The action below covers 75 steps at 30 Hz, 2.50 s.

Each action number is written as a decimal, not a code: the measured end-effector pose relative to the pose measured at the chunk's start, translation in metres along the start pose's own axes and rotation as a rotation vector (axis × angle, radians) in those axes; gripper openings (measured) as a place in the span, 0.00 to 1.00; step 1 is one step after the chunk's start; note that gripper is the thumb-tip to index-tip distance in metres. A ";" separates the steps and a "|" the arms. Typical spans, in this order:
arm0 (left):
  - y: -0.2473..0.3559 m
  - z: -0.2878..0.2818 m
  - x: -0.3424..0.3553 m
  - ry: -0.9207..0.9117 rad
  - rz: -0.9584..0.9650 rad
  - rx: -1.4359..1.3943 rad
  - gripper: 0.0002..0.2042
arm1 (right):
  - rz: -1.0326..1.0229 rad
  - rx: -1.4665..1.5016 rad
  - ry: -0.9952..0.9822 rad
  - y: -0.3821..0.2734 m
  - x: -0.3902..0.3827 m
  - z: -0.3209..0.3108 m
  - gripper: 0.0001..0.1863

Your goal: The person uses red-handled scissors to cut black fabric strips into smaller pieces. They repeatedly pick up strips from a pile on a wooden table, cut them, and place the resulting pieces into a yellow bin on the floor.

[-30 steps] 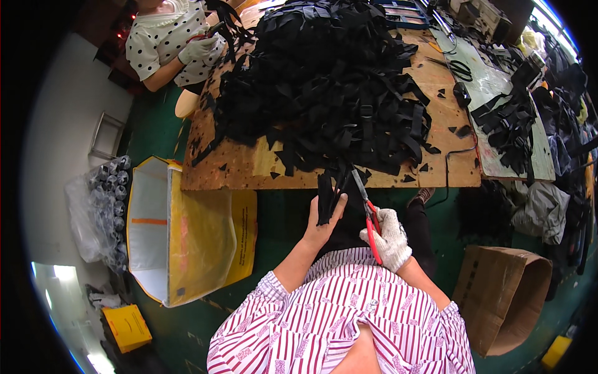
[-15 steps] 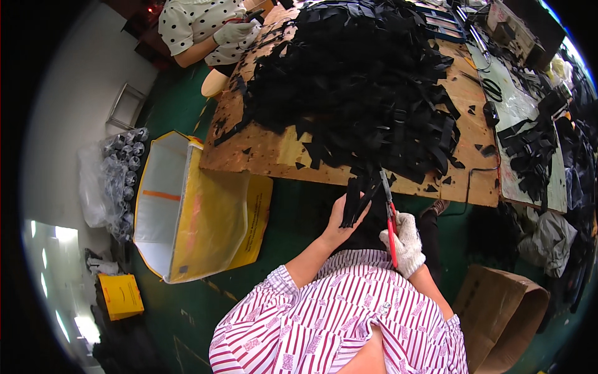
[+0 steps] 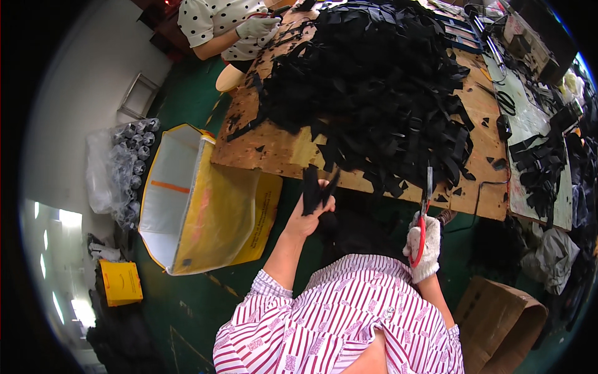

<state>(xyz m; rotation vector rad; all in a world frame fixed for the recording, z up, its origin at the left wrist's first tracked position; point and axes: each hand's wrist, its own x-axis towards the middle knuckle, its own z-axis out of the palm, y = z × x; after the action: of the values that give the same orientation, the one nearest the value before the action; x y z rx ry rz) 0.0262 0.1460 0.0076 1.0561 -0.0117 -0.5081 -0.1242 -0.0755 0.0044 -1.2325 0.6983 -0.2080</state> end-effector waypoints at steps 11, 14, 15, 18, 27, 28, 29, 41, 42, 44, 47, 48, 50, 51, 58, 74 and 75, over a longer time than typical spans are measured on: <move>0.041 -0.022 0.150 -0.020 0.561 1.045 0.24 | 0.009 -0.015 -0.054 -0.001 -0.005 -0.002 0.14; 0.048 -0.002 0.153 -0.086 0.467 1.835 0.24 | -0.017 0.003 -0.043 0.002 -0.006 -0.005 0.16; 0.051 0.002 0.155 -0.122 0.341 1.992 0.24 | -0.014 -0.001 -0.034 0.001 -0.005 -0.006 0.16; 0.053 -0.011 0.163 -0.196 0.336 2.091 0.22 | -0.017 0.030 -0.042 -0.004 -0.004 -0.009 0.16; 0.047 -0.076 0.170 -0.332 0.380 1.499 0.21 | -0.017 -0.006 -0.083 -0.001 -0.007 -0.004 0.16; 0.048 -0.085 0.170 -0.368 0.276 1.356 0.17 | -0.012 -0.014 -0.077 -0.002 -0.008 -0.004 0.16; 0.054 -0.079 0.164 -0.412 0.171 1.210 0.14 | -0.006 -0.020 -0.061 -0.003 -0.007 -0.005 0.16; 0.046 -0.049 0.110 -0.092 -0.007 0.521 0.14 | -0.007 -0.093 -0.085 -0.001 -0.012 0.000 0.16; 0.043 -0.049 0.110 -0.085 -0.017 0.528 0.12 | -0.016 -0.096 -0.087 -0.002 -0.012 0.000 0.16; 0.038 -0.051 0.109 -0.115 0.102 0.517 0.14 | 0.010 -0.084 -0.068 -0.003 -0.012 0.000 0.16; 0.034 -0.056 0.110 -0.201 0.289 0.589 0.11 | 0.019 -0.077 -0.062 -0.004 -0.012 0.000 0.16; 0.036 -0.052 0.110 -0.198 0.348 0.633 0.09 | 0.018 -0.077 -0.060 -0.004 -0.012 0.000 0.16; 0.039 -0.043 0.113 -0.130 0.399 0.726 0.09 | 0.023 -0.078 -0.064 -0.004 -0.012 0.000 0.17; 0.038 -0.037 0.117 -0.066 0.388 0.774 0.10 | 0.026 -0.078 -0.069 -0.003 -0.012 0.000 0.17; 0.037 -0.023 0.128 -0.082 0.414 1.150 0.16 | 0.011 -0.096 -0.070 -0.003 -0.014 0.000 0.17; 0.012 -0.046 0.099 -0.119 0.349 0.723 0.13 | 0.013 -0.068 -0.110 -0.003 -0.013 0.002 0.18; 0.025 -0.027 0.091 -0.017 0.230 0.677 0.13 | 0.019 -0.071 -0.099 -0.003 -0.013 0.000 0.18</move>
<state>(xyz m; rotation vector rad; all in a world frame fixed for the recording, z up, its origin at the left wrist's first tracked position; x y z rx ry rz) 0.1234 0.1410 -0.0064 1.6871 -0.3368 -0.3030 -0.1333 -0.0697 0.0123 -1.2948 0.6355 -0.1066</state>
